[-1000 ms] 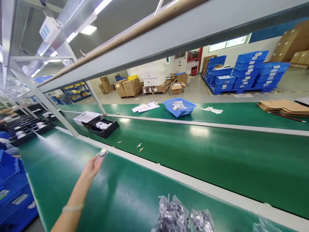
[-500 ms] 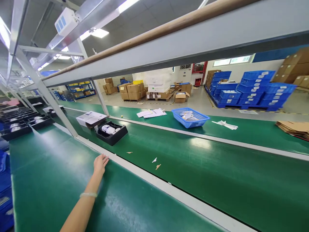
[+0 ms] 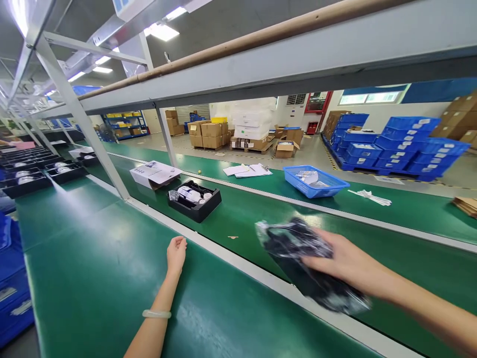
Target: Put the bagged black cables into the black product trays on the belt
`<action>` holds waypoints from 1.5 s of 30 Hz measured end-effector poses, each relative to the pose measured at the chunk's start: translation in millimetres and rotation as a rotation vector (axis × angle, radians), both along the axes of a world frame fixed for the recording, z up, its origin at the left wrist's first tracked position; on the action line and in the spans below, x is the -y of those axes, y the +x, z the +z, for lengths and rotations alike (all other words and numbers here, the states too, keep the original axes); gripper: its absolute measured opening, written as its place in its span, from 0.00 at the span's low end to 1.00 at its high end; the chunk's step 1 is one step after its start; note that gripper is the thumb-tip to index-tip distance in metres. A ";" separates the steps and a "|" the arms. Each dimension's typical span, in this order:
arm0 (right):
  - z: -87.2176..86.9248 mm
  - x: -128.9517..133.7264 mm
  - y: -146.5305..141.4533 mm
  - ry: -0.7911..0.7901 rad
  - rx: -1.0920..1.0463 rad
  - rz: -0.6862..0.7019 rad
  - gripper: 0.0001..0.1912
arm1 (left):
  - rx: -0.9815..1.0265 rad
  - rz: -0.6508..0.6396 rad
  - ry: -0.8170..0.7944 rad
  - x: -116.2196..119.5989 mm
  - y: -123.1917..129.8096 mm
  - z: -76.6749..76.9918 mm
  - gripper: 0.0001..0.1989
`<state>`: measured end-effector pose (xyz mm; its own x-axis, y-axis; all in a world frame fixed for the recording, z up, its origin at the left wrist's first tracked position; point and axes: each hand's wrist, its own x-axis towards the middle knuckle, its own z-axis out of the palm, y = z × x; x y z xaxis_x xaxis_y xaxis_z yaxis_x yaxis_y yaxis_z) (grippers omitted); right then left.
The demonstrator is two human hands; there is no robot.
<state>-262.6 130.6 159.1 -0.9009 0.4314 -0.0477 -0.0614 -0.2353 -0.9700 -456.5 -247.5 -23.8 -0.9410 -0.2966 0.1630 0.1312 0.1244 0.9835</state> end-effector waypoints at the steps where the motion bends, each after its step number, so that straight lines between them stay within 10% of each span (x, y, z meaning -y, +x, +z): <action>1: 10.1 16.6 -17.4 0.281 0.001 0.181 0.24 | -0.019 -0.025 -0.068 -1.1 1.2 1.7 0.08; 4: 35.6 78.2 -86.4 1.016 -0.201 0.456 0.20 | -0.061 -0.092 -0.223 -4.2 1.7 5.3 0.08; 8: 48.7 155.0 -188.9 1.402 -0.300 0.440 0.22 | -0.079 -0.143 -0.314 -6.3 -0.7 5.7 0.09; 14: 20.5 219.4 -299.0 1.621 -0.176 0.419 0.25 | -0.056 -0.169 -0.340 -4.9 -1.6 4.6 0.11; 20: -22.1 243.2 -342.7 1.643 0.033 0.499 0.26 | -0.024 -0.177 -0.280 -6.5 -3.7 2.1 0.12; 38: -82.7 170.9 -296.6 1.741 -0.039 0.564 0.35 | 0.019 -0.222 -0.321 -3.8 -2.9 4.9 0.15; 45: -53.3 95.8 -194.8 1.744 -0.212 0.493 0.39 | 0.067 -0.203 -0.470 9.0 -13.9 5.1 0.19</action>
